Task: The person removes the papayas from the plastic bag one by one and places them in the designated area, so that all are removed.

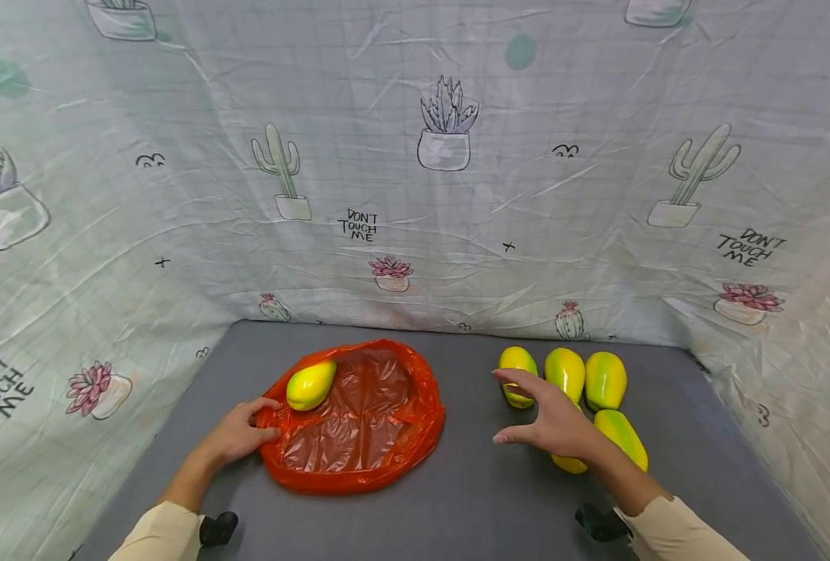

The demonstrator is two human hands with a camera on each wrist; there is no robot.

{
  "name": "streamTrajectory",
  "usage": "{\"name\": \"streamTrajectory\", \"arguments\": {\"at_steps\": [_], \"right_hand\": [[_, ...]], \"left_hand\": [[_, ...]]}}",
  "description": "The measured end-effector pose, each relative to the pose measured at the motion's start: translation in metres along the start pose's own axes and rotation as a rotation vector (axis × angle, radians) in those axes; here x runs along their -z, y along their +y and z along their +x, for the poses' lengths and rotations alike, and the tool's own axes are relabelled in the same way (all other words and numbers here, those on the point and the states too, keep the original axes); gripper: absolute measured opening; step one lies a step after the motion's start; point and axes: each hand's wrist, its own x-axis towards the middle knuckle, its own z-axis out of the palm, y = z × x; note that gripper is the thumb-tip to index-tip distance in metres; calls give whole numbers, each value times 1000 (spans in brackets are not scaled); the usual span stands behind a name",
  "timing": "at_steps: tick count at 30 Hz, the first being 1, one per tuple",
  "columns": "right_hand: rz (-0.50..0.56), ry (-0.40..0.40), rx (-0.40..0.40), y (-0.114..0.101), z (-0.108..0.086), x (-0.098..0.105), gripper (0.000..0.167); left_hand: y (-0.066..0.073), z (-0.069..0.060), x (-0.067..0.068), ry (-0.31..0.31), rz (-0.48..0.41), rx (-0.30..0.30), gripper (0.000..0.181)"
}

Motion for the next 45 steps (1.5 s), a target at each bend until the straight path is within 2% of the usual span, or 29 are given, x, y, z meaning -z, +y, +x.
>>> {"name": "streamTrajectory", "arguments": {"at_steps": [6, 16, 30, 45], "right_hand": [[97, -63, 38, -14, 25, -30, 90], [192, -143, 96, -32, 56, -72, 92], [171, -149, 45, -50, 84, -100, 89], [147, -145, -15, -65, 114, -125, 88]], "left_hand": [[-2, 1, -2, 21, 22, -26, 48], [-4, 0, -3, 34, 10, -18, 47], [-2, -2, 1, 19, -6, 26, 46], [-4, 0, -4, 19, -41, -16, 46]]}}
